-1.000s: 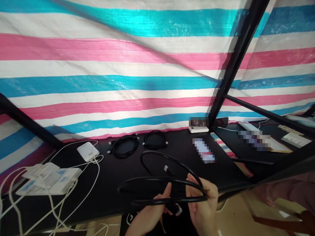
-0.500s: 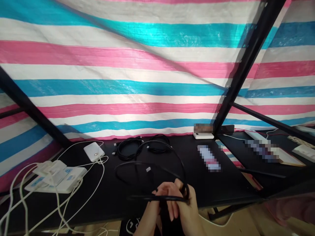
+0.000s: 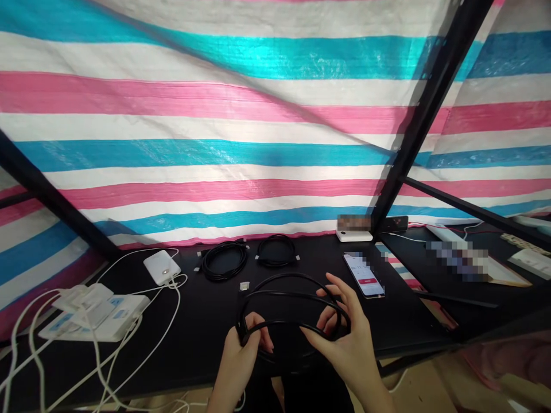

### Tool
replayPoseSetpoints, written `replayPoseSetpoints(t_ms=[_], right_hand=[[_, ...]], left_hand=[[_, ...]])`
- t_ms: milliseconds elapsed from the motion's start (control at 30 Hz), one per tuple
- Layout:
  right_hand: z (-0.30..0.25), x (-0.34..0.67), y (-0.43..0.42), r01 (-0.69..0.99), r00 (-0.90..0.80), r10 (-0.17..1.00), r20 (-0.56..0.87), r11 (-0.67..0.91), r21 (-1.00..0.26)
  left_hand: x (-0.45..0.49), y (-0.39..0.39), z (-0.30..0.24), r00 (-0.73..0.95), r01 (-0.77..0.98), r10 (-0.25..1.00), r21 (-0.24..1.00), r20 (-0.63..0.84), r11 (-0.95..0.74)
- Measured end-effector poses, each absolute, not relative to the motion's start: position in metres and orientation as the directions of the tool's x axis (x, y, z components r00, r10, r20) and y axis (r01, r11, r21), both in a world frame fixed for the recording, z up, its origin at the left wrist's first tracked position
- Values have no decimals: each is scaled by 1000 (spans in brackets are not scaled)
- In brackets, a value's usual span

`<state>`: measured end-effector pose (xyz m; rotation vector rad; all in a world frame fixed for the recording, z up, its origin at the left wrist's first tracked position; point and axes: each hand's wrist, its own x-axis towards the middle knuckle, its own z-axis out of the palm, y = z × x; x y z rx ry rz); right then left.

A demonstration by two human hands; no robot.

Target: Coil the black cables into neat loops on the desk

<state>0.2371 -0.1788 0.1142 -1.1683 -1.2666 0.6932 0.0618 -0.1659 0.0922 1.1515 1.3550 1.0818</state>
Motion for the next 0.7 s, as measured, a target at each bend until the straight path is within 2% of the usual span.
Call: replayPoseSetpoints(t_ms=[200,367,533,700], right_hand=[[113,247,-178,301,153,903,401,344,-889],[113,252,-177,334,132,934,331,272,-902],[114,256,-175,314,126,948,291,241,-918],[112,256,-175,351,120,944,308,249,-903]], left_hand=[[65,-165,98,-99,96,980,979,-170,180],[66,-166,103,-110,107,982,980,-156,168],[67,-171,98,51,-3,986,987,-162,162],[72,-180,98,237,-35,927,951,-290,306]])
